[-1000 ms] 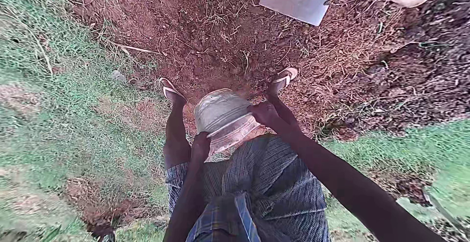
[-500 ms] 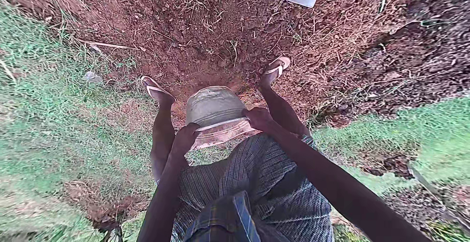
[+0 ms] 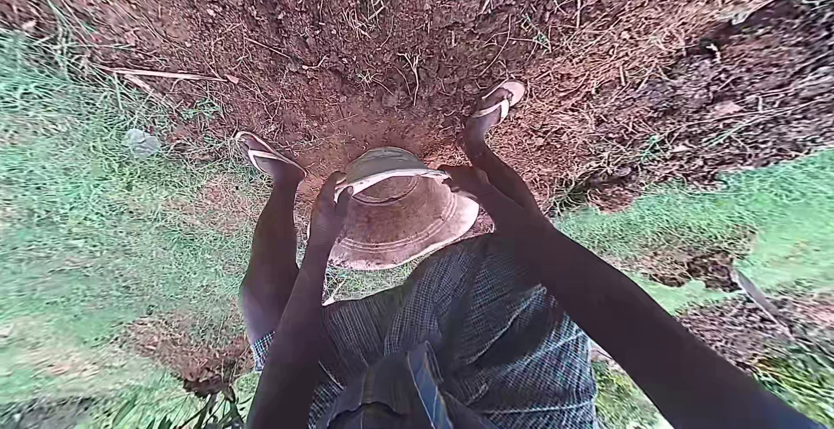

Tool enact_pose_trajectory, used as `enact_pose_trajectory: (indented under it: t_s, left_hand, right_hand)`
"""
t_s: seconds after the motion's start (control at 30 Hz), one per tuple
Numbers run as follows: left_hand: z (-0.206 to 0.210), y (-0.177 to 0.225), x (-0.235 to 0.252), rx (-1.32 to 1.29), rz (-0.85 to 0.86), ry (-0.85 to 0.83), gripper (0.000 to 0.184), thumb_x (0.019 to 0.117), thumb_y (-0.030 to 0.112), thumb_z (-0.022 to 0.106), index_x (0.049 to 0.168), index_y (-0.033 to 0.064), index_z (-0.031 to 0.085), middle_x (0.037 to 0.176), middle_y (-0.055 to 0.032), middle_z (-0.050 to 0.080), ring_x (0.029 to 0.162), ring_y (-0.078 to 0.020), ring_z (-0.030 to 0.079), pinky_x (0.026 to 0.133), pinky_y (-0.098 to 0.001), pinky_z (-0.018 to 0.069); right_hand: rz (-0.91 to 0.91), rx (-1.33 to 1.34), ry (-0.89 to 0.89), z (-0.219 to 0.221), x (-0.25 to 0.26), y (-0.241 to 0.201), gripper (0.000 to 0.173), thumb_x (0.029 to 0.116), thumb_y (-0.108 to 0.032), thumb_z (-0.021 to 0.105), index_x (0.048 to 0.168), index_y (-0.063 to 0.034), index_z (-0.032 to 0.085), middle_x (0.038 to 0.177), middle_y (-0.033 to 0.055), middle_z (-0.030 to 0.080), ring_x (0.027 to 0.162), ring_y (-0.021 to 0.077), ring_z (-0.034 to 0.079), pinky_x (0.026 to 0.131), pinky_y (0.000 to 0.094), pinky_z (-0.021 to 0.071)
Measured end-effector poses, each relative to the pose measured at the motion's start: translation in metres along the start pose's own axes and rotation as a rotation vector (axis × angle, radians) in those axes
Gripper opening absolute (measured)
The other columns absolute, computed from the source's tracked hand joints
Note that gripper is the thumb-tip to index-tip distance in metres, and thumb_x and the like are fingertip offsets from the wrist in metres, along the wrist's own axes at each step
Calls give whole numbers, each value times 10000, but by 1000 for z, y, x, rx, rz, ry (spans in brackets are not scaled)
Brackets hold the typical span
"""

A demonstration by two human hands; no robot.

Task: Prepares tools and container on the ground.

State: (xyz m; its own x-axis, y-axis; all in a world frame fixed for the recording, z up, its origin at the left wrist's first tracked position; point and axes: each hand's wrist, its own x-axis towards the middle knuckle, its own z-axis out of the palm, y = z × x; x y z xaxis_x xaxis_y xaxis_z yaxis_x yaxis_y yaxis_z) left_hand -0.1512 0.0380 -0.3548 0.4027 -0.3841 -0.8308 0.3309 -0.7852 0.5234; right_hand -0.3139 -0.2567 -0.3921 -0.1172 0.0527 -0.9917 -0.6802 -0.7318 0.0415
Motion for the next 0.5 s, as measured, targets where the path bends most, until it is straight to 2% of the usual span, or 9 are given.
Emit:
enact_pose_trajectory:
  t_s: [0.13, 0.23, 0.3, 0.33, 0.4, 0.47, 0.5]
  left_hand:
    - [-18, 10, -15, 9, 47, 5, 324, 1034, 119, 501, 1268, -63, 632, 1242, -227, 675, 1151, -265, 669, 1029, -416, 512]
    - [-23, -9, -25, -75, -7, 40, 334, 1043, 115, 469, 1267, -86, 613, 1192, -213, 683, 1082, -211, 677, 985, -362, 530]
    - [-20, -21, -23, -204, -131, 124, 366, 1058, 131, 444, 1309, -108, 560, 1160, -211, 680, 1011, -187, 686, 913, -351, 554]
    - [-17, -25, -19, -262, -196, 167, 370, 1073, 142, 426, 1327, -102, 539, 1139, -198, 676, 965, -167, 687, 861, -335, 566]
    - [-12, -24, -6, -349, -258, 225, 375, 1087, 153, 401, 1345, -92, 521, 1086, -167, 664, 895, -129, 671, 793, -308, 562]
    - [-7, -19, 6, -403, -254, 211, 364, 1082, 154, 404, 1329, -81, 531, 1068, -138, 677, 886, -101, 675, 785, -281, 565]
    - [-5, -15, 10, -422, -250, 191, 359, 1083, 154, 410, 1331, -76, 530, 1072, -130, 678, 888, -92, 677, 787, -269, 564]
  right_hand:
    - [26, 59, 46, -16, 18, 5, 465, 1047, -271, 560, 1503, -220, 488, 1299, 247, 649, 1176, 500, 619, 905, 717, 477]
    - [-43, 89, 124, -47, -16, -16, 517, 1055, -294, 542, 1544, -158, 445, 1438, 217, 571, 1319, 436, 544, 1058, 643, 420]
    - [-175, 157, 358, -75, -42, -20, 483, 1039, -253, 548, 1505, -133, 505, 1432, 197, 581, 1334, 391, 543, 1116, 578, 404]
    - [-251, 182, 533, -91, -55, -18, 455, 1020, -224, 562, 1466, -131, 556, 1399, 180, 609, 1307, 381, 565, 1107, 575, 419]
    - [-372, 146, 917, -141, -91, -13, 412, 997, -190, 602, 1399, -103, 613, 1388, 170, 620, 1261, 404, 587, 1043, 632, 438]
    - [-351, 16, 1266, -202, -136, -6, 402, 991, -223, 613, 1368, -83, 621, 1436, 182, 581, 1292, 444, 542, 990, 669, 422]
    - [-294, -49, 1385, -234, -155, -2, 425, 976, -246, 612, 1376, -101, 605, 1477, 181, 546, 1334, 457, 497, 991, 680, 390]
